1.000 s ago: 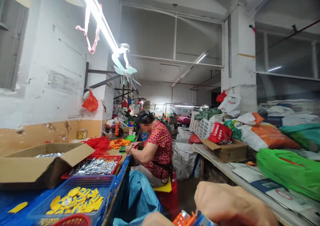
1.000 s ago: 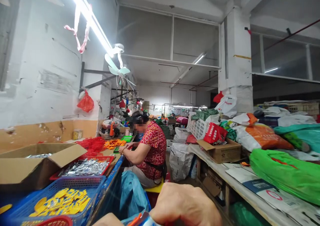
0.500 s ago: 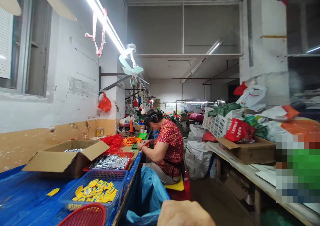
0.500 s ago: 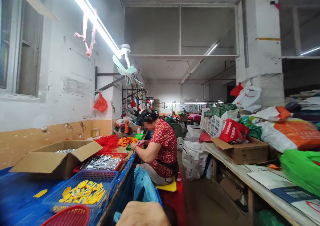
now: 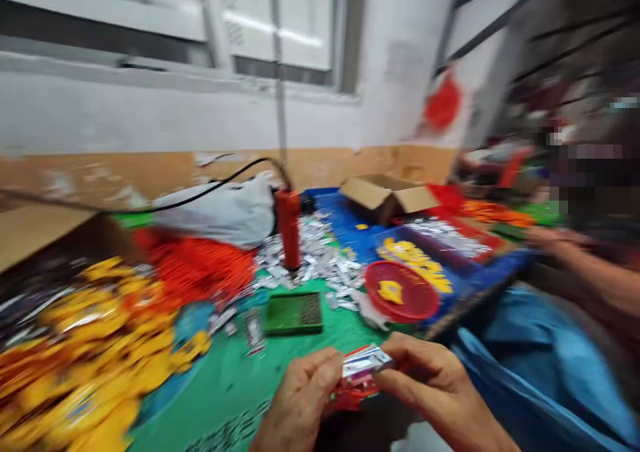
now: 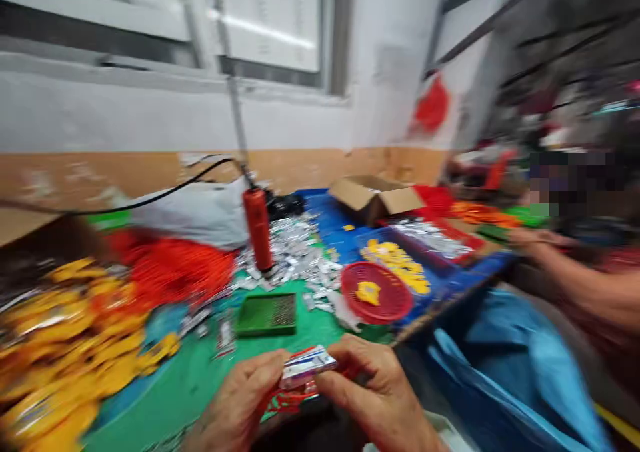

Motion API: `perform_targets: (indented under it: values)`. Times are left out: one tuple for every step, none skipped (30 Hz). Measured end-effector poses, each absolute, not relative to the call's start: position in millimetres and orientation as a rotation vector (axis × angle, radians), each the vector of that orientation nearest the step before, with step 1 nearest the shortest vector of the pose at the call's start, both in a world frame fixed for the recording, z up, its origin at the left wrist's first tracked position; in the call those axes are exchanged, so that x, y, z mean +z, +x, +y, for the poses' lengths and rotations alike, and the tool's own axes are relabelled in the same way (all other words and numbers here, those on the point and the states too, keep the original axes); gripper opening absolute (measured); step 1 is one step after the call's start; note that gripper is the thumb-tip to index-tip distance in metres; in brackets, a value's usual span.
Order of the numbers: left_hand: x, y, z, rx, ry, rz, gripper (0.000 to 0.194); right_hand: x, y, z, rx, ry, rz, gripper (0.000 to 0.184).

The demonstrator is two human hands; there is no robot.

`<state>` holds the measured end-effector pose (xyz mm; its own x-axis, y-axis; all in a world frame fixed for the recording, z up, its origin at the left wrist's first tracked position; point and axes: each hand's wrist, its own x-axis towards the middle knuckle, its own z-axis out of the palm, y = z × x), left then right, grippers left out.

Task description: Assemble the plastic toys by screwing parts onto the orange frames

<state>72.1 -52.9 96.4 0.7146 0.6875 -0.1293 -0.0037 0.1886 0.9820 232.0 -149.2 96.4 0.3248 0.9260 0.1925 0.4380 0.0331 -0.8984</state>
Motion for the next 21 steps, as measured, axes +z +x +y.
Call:
perform_targets:
  values:
    - [87,65,-45,0.493,1.239,0.591,0.037,86,231,-137,0.703,-1.559,-1.309,0.021]
    - [80,57,-38,0.481,1.188,0.585,0.034,76,229,-125,0.780,-1.534,-1.352,0.021]
    - [74,48,-33,0.485,1.164,0.613,0.026,67,226,-114,0.828,-1.501,-1.396,0.020]
    - [69,40,-30,0.506,1.144,0.642,0.021,60,223,-103,0.852,-1.464,-1.441,0.019]
    - [66,31,-28,0.527,1.129,0.669,0.018,54,219,-95,0.860,-1.425,-1.480,0.018]
    - [63,24,-28,0.546,1.124,0.697,0.017,49,215,-87,0.862,-1.386,-1.511,0.017]
    - [60,17,-28,0.560,1.124,0.723,0.017,45,211,-80,0.866,-1.351,-1.533,0.016]
    - [58,11,-28,0.569,1.128,0.747,0.018,42,208,-74,0.880,-1.321,-1.550,0.016]
    - [55,6,-27,0.575,1.130,0.766,0.019,39,205,-68,0.902,-1.297,-1.558,0.015]
    - [51,2,-27,0.577,1.126,0.775,0.020,35,203,-63,0.933,-1.280,-1.558,0.015]
    - [48,-1,-26,0.578,1.112,0.774,0.020,32,201,-59,0.970,-1.270,-1.552,0.015]
    - [45,-3,-24,0.576,1.089,0.761,0.020,29,201,-56,1.005,-1.262,-1.540,0.015]
    - [42,-4,-22,0.573,1.067,0.744,0.020,26,200,-53,1.035,-1.255,-1.526,0.015]
    - [39,-4,-20,0.564,1.048,0.732,0.020,23,201,-51,1.056,-1.249,-1.508,0.015]
    - [37,-3,-18,0.555,1.038,0.730,0.019,20,201,-49,1.065,-1.242,-1.490,0.015]
    - [36,-3,-16,0.546,1.038,0.737,0.018,18,203,-48,1.065,-1.232,-1.474,0.014]
    - [34,-2,-13,0.538,1.042,0.749,0.018,16,204,-47,1.058,-1.220,-1.461,0.013]
    - [33,-1,-11,0.533,1.046,0.762,0.017,15,206,-47,1.053,-1.206,-1.454,0.012]
    - [32,-1,-9,0.532,1.050,0.774,0.017,14,207,-46,1.049,-1.189,-1.455,0.012]
    - [30,0,-7,0.536,1.054,0.785,0.017,13,208,-45,1.041,-1.170,-1.459,0.012]
    - [29,0,-5,0.543,1.066,0.793,0.016,13,210,-45,1.029,-1.149,-1.467,0.013]
